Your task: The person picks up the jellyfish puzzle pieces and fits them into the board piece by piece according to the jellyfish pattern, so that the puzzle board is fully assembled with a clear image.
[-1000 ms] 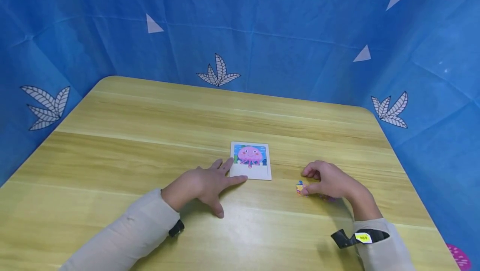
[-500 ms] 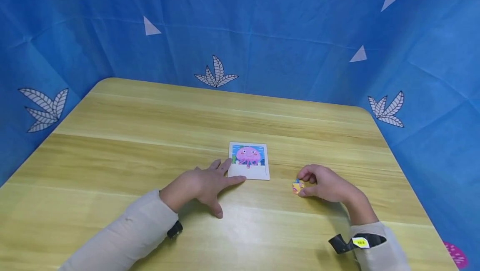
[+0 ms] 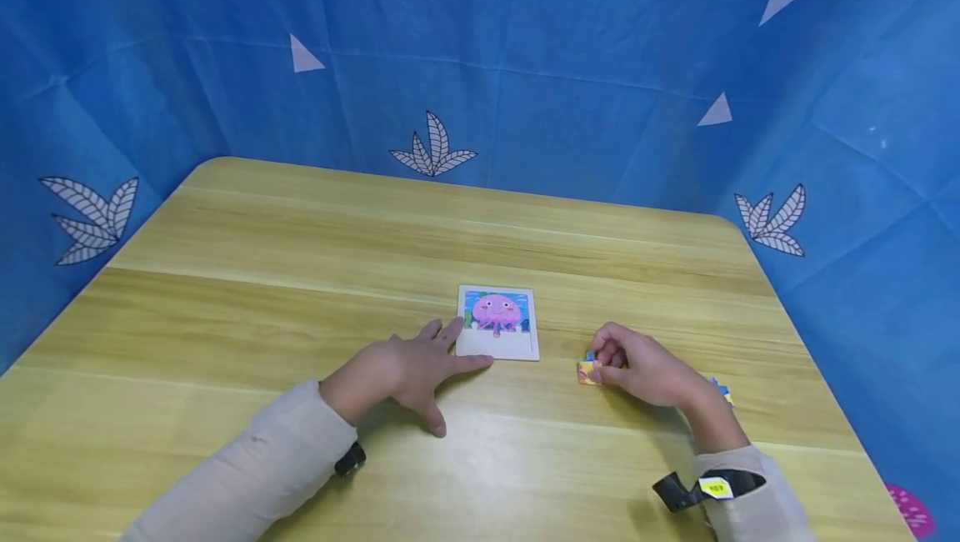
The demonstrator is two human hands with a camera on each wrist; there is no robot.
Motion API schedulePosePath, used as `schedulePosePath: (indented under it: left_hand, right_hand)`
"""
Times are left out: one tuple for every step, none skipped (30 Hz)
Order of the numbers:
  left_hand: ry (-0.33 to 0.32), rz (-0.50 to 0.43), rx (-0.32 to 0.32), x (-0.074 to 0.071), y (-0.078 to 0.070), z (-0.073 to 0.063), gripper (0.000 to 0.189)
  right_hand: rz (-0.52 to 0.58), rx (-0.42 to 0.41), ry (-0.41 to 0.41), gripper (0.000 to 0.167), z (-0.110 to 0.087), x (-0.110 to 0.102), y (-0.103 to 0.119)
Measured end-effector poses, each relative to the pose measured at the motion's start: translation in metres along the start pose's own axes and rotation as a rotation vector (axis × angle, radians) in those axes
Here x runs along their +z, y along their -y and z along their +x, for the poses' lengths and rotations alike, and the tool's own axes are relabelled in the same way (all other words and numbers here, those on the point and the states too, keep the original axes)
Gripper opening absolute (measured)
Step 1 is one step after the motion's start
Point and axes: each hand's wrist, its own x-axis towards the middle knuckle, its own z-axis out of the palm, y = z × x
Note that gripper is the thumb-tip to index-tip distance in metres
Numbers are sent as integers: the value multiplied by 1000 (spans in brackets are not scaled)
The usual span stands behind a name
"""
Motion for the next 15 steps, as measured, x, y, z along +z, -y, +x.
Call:
schedulePosePath:
  left_hand:
    - [0,0,1,0,0,0,96]
    - [1,1,0,0,0,0,96]
    - [1,2,1,0,0,0,96]
    - [1,2,1,0,0,0,96]
    - [0,4,2,0,0,0,96]
    - [0,5,3,0,0,0,96]
    - [0,6,4,0,0,0,96]
    - [-1,8,4,0,0,0,96]
    - [-1,8,4,0,0,0,96]
    - [-1,7,4,0,0,0,96]
    - [-1,6,4,-1,0,0,96]
    - [-1,5,4,-1,0,0,96]
    - [-1,4,3,-1,0,0,96]
    - [-1,4,2,0,1,0,96]
    - [0,3,0,0,1,0,97]
  right_hand:
    - [2,-2,-5,20,1,1,0]
    - [6,-1,-8,17,2,2,0]
    - [14,4,-14,14,3,3,1]
    - [19,5,-19,12,4,4,1]
    - [22,10,-25,11,5,5,2]
    - [28,9,-30,10,7,5,2]
    - [34,8,-37,9,8,6,3]
    - [40,9,-45,9,10,7,4]
    - [43,6,-52,9,12,8,5]
    - [49,2,-58,9,14,8,5]
    - [59,-3,-64,9,15,8,6]
    - [70,-11,-70,9,17,9,8]
    - [84,-20,-78,9,19,9,9]
    - [99,-31,-84,9,20,9,10]
    - [117,-38,-89,9,22,9,11]
